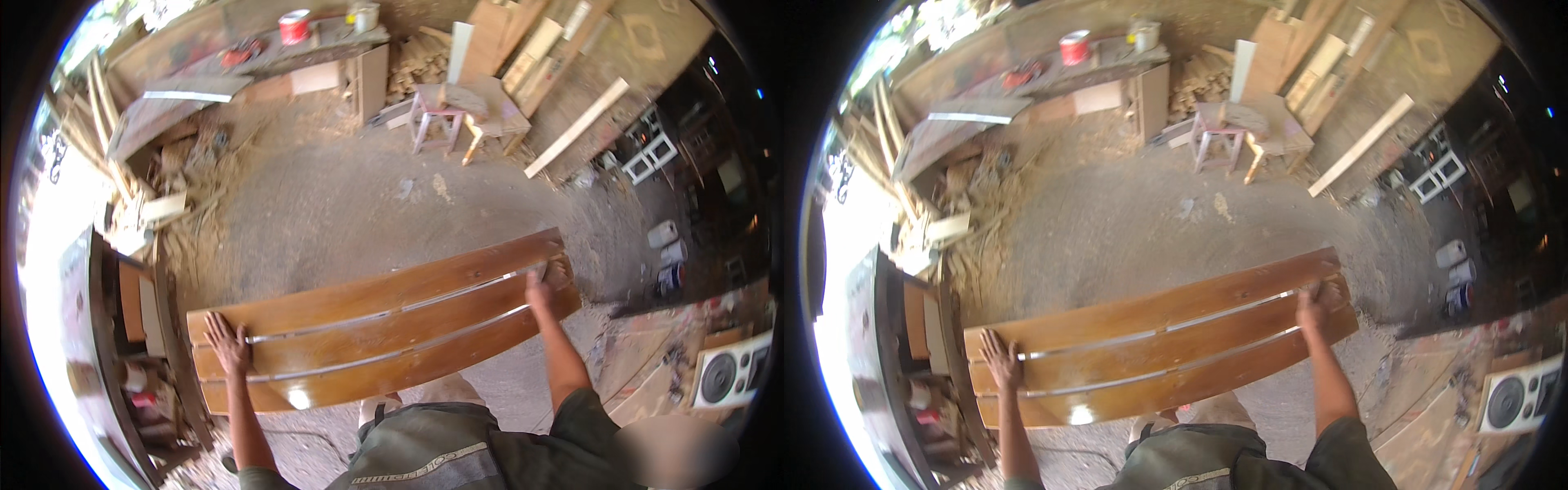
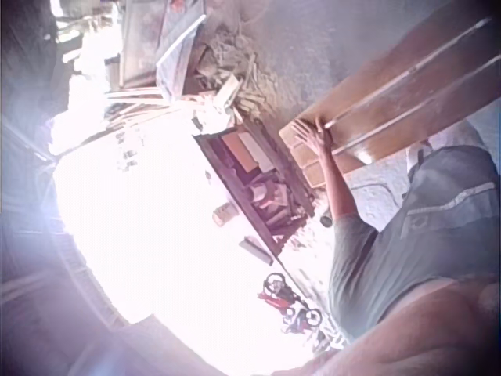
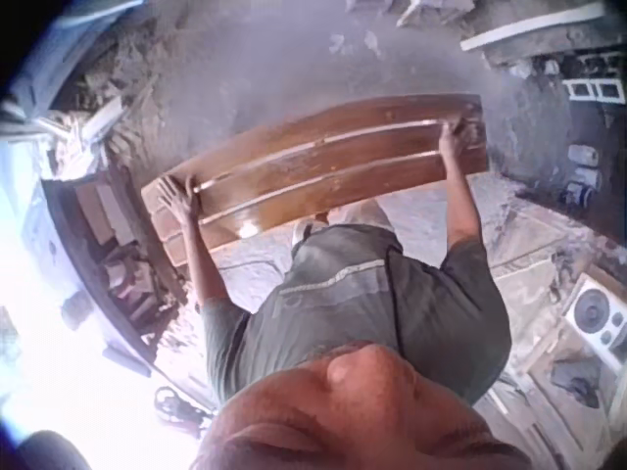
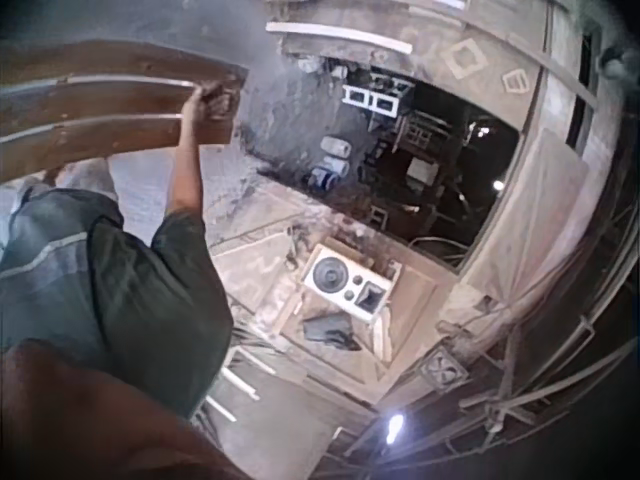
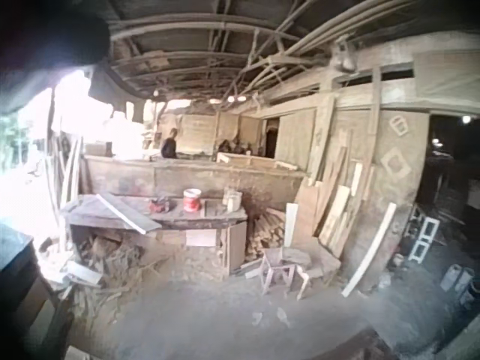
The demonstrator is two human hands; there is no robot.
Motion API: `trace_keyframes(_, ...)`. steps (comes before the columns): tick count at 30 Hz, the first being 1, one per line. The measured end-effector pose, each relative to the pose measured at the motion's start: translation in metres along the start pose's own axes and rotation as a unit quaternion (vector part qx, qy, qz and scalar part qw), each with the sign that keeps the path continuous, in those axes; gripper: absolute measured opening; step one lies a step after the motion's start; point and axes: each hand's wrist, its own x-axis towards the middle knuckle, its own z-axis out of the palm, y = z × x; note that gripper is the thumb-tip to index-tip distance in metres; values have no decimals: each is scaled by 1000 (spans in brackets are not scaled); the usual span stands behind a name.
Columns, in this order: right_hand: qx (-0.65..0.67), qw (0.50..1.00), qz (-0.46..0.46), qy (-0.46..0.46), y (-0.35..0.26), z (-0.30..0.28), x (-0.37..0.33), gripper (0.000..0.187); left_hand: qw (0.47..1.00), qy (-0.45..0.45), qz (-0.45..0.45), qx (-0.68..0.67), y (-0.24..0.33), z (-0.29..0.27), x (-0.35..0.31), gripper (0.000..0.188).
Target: The person sands the surfaces of a wooden cabinet and its top with a piece of sandpaper by hand, and then wipes the dust off the top with a red cloth.
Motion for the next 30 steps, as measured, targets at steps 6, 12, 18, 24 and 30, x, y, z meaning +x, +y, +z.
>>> trace_keyframes(6,-28,851,-518,-83,-190,56,-173,86,981,-61,187,-7,215,1,-10,75)
trace_keyframes(12,93,910,-404,25,-57,-4,-15,85,942,-72,329,-5,364,19,-70,84)
trace_keyframes(18,85,990,-78,78,42,-32,59,85,905,-76,415,-46,488,21,-122,80)
trace_keyframes(24,141,878,-442,-122,-37,-39,-86,86,924,-78,374,-27,536,29,-123,81)
trace_keyframes(30,-118,977,-174,27,105,-83,53,81,926,-80,368,-33,538,26,-123,82)
